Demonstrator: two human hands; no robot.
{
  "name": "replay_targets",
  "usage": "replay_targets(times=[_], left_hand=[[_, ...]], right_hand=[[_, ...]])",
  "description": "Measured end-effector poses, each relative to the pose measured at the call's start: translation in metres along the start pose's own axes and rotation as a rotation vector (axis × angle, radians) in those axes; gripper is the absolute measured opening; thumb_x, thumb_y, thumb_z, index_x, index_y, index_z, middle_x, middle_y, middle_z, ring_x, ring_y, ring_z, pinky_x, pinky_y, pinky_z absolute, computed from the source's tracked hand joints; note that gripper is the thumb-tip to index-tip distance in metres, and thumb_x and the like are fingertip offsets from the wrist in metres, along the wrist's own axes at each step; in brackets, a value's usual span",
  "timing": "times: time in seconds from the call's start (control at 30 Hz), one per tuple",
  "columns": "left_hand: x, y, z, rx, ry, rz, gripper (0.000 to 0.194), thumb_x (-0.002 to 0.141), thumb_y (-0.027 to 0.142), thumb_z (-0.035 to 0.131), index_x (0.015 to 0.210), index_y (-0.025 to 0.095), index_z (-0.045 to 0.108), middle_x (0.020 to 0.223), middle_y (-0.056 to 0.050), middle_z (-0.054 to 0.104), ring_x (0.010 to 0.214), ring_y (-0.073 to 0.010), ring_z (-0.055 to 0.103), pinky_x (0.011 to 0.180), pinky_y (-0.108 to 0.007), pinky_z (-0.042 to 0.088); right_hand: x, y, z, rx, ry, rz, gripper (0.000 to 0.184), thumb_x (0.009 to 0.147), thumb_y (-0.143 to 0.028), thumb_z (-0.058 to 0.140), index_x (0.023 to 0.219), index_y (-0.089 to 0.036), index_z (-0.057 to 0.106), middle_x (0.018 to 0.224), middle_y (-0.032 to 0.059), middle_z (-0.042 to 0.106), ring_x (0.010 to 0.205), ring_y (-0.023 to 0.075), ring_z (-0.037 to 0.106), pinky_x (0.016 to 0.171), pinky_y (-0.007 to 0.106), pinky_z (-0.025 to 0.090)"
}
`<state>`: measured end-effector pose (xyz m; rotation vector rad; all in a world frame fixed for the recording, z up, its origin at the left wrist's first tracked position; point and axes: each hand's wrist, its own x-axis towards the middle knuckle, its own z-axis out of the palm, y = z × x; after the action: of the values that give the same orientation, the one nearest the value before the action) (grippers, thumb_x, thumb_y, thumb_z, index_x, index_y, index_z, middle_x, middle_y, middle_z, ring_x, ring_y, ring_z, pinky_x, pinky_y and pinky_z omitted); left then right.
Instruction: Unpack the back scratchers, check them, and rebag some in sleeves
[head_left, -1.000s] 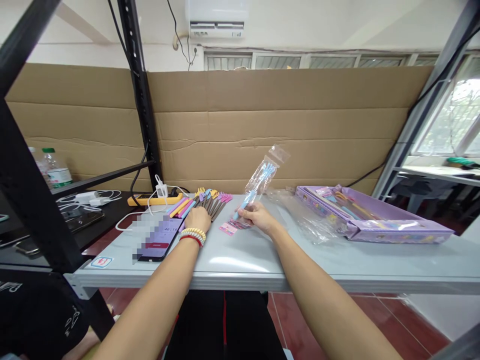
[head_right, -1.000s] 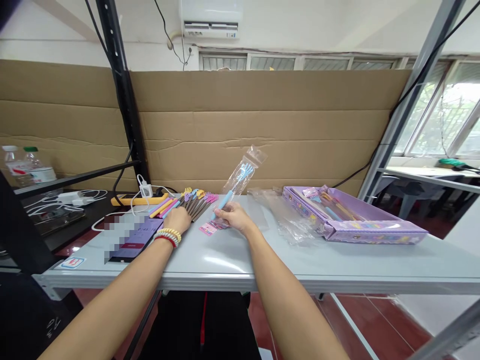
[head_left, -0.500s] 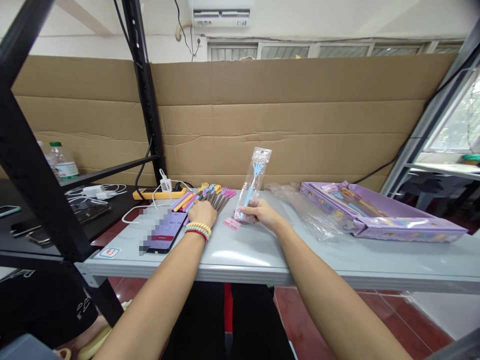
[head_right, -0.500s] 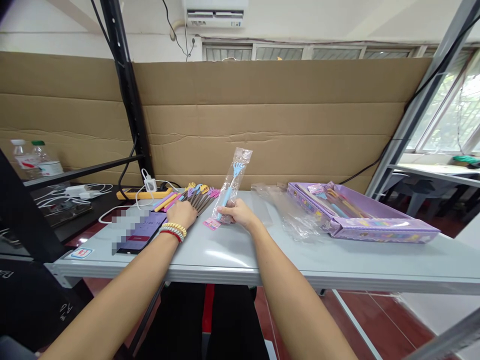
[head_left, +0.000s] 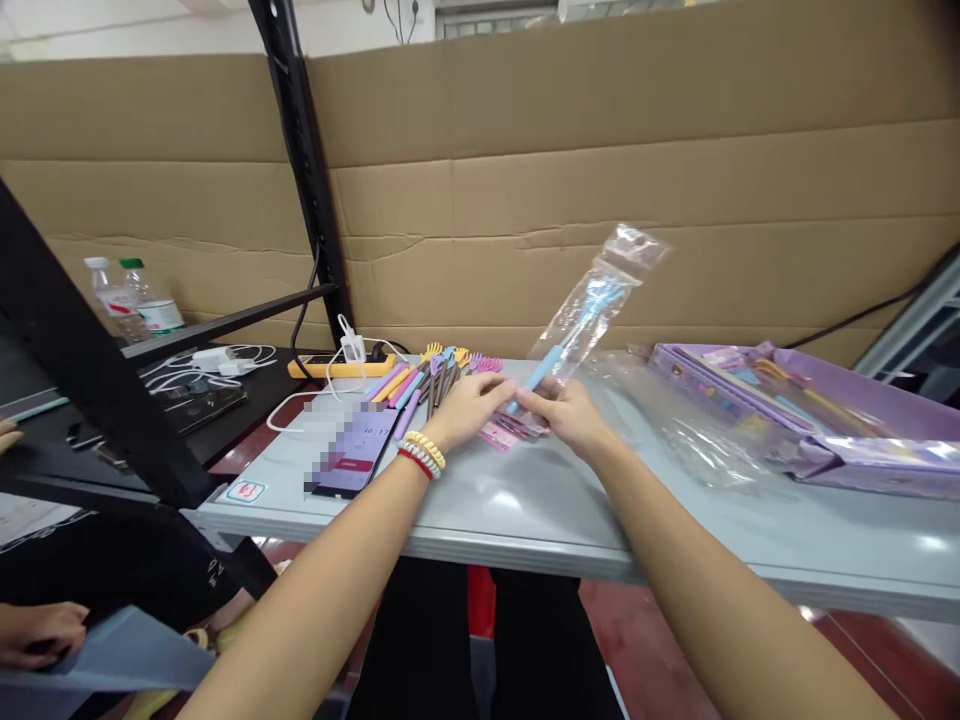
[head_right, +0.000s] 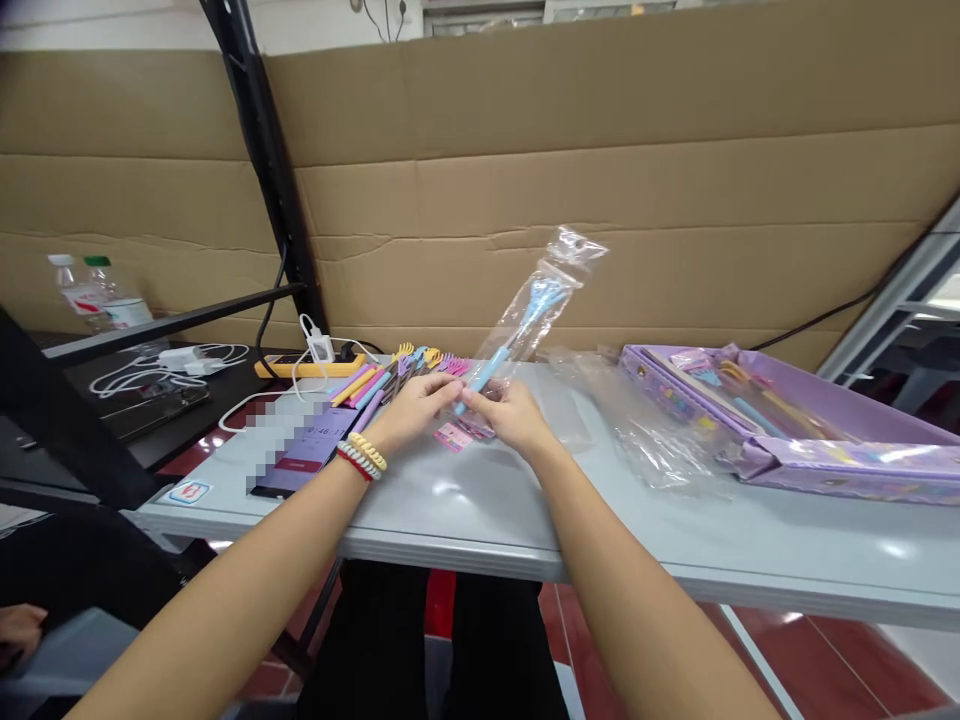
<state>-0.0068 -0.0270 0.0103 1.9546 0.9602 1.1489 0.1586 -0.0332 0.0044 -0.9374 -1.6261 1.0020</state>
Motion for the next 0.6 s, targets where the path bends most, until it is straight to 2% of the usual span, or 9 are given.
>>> replay_targets(times=[0.1, 0.17, 0.23, 0.3, 0.43, 0.53, 0.6], left_hand=[[0.012, 0.007, -0.004, -0.219, -0.182, -0.074, 0.031, 0.077, 0.041, 0.061, 0.085, 0.011, 0.061, 0.077, -0.004, 0.062, 0.066, -0.0116, 0.056, 0.060, -0.024, 0.044], [0.024, 0.007, -0.007, -0.292, -0.279, -0.144, 0.029, 0.071, 0.031, 0.069, 0.089, 0.011, 0.060, 0.077, -0.005, 0.064, 0.066, -0.0125, 0.058, 0.061, -0.025, 0.046], [0.036, 0.001, -0.008, -0.337, -0.325, -0.193, 0.031, 0.065, 0.021, 0.073, 0.089, 0.011, 0.057, 0.073, -0.004, 0.063, 0.066, -0.0132, 0.060, 0.062, -0.026, 0.047], [0.044, -0.008, -0.005, -0.340, -0.291, -0.211, 0.031, 0.063, 0.014, 0.073, 0.090, 0.012, 0.057, 0.071, -0.002, 0.063, 0.066, -0.0137, 0.061, 0.062, -0.027, 0.049], [0.047, -0.026, 0.007, -0.201, -0.121, -0.209, 0.033, 0.065, 0.015, 0.070, 0.097, 0.012, 0.062, 0.070, -0.002, 0.062, 0.066, -0.0145, 0.060, 0.061, -0.025, 0.048], [0.043, -0.032, 0.013, -0.104, -0.056, -0.212, 0.034, 0.068, 0.019, 0.068, 0.101, 0.013, 0.064, 0.072, -0.002, 0.062, 0.066, -0.0144, 0.058, 0.059, -0.024, 0.046], [0.041, -0.033, 0.013, -0.088, -0.078, -0.216, 0.032, 0.069, 0.020, 0.066, 0.100, 0.013, 0.066, 0.072, -0.002, 0.063, 0.065, -0.0146, 0.058, 0.058, -0.024, 0.045]], right_hand=[[0.005, -0.003, 0.000, 0.031, 0.106, 0.069, 0.045, 0.058, -0.056, 0.072, 0.063, -0.014, 0.058, 0.048, -0.0022, 0.046, 0.043, 0.0069, 0.036, 0.041, 0.023, 0.026], [0.012, -0.007, -0.003, 0.049, 0.109, 0.145, 0.045, 0.057, -0.055, 0.073, 0.065, -0.013, 0.059, 0.049, -0.0019, 0.048, 0.043, 0.0069, 0.037, 0.042, 0.023, 0.026], [0.022, -0.010, -0.008, 0.040, 0.075, 0.213, 0.044, 0.057, -0.052, 0.074, 0.072, -0.012, 0.061, 0.053, -0.0005, 0.052, 0.045, 0.0078, 0.040, 0.042, 0.023, 0.027], [0.031, -0.009, -0.014, -0.027, 0.021, 0.243, 0.043, 0.058, -0.052, 0.074, 0.072, -0.012, 0.062, 0.054, 0.0005, 0.053, 0.046, 0.0083, 0.041, 0.043, 0.023, 0.027], [0.042, 0.004, -0.023, -0.150, -0.047, 0.228, 0.042, 0.062, -0.054, 0.071, 0.062, -0.014, 0.058, 0.052, 0.0011, 0.051, 0.048, 0.0087, 0.039, 0.044, 0.024, 0.026], [0.039, 0.012, -0.021, -0.100, -0.003, 0.231, 0.044, 0.062, -0.056, 0.071, 0.059, -0.016, 0.053, 0.050, -0.0010, 0.047, 0.046, 0.0081, 0.037, 0.043, 0.024, 0.026], [0.036, 0.014, -0.018, -0.087, 0.038, 0.243, 0.047, 0.060, -0.058, 0.071, 0.055, -0.018, 0.047, 0.046, -0.0032, 0.041, 0.044, 0.0072, 0.034, 0.041, 0.023, 0.025]])
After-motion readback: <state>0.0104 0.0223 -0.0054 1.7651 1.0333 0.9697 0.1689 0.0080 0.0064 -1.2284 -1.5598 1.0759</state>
